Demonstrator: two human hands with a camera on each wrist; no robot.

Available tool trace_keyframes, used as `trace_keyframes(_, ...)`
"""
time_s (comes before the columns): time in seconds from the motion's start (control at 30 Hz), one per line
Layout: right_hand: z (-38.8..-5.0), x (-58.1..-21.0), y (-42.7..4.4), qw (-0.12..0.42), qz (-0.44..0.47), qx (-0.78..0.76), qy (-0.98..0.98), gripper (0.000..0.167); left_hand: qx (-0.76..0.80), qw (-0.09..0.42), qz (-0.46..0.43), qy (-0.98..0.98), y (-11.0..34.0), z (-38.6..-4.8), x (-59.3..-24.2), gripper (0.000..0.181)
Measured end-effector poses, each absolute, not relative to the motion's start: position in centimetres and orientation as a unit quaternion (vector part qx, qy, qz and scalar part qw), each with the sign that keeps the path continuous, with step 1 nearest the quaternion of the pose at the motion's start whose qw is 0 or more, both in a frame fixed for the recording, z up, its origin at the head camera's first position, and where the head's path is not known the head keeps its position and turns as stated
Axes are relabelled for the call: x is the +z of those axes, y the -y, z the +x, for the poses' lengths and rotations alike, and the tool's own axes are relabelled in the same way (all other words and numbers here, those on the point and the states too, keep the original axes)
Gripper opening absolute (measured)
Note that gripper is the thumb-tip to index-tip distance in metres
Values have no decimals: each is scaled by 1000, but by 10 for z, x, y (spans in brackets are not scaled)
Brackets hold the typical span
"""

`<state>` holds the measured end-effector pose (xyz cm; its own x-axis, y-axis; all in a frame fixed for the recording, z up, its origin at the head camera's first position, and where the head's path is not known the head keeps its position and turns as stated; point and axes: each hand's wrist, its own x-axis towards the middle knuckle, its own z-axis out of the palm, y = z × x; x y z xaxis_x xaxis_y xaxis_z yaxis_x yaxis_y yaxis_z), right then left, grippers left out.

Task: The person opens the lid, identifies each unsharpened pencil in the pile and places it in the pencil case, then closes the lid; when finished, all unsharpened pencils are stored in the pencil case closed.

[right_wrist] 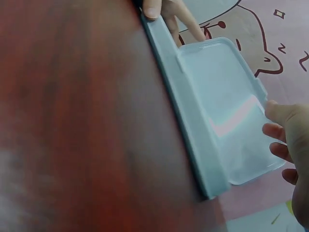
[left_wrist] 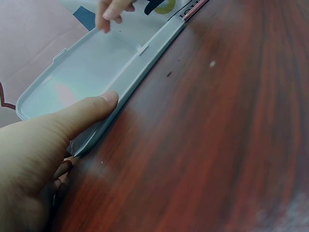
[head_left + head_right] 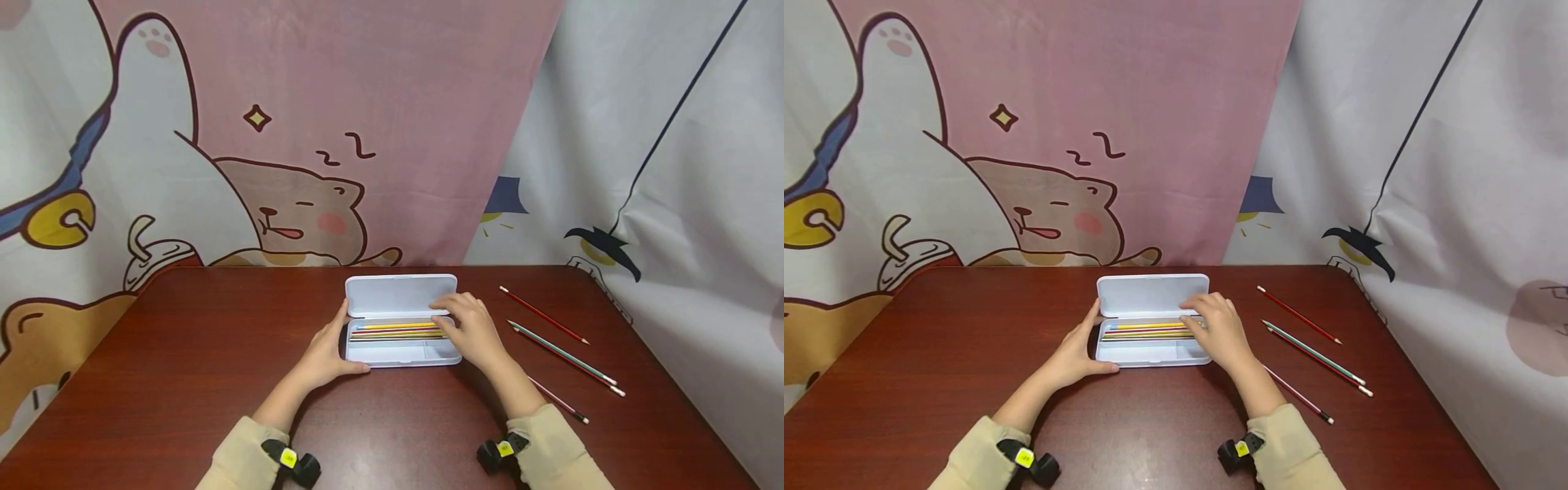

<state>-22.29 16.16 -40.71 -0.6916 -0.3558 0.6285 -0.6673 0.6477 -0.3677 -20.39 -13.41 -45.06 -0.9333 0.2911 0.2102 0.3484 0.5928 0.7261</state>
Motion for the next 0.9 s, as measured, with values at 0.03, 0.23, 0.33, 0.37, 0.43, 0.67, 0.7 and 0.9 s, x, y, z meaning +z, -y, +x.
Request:
trace_keyframes(0.03,-224,-404,-162,263,295,298,869,22,-414,35,-178,892,134,-204,-451,132)
trace_keyframes(0.23,-229,-388,-166,264,291,291,872,30,-413,33,-176,893,134,-203,-450,132)
trace_keyframes(0.33,-233,-381,-168,259,285,278,880,37,-411,31,-177,894,134,-203,-450,132)
trace_keyframes(0.37,-234,-379,-169,254,283,274,883,40,-411,31,-177,894,134,-203,-450,131)
trace_keyframes(0.43,-238,-374,-169,240,278,265,892,45,-409,32,-178,894,134,-203,-450,132)
trace_keyframes(0.67,-248,-365,-168,165,262,245,919,59,-409,35,-178,895,134,-205,-452,132)
trace_keyframes(0.7,-249,-365,-167,156,260,241,922,61,-409,35,-178,894,134,-205,-452,132)
trace_keyframes(0.9,-252,-367,-166,112,248,227,935,66,-412,41,-181,892,134,-205,-452,134)
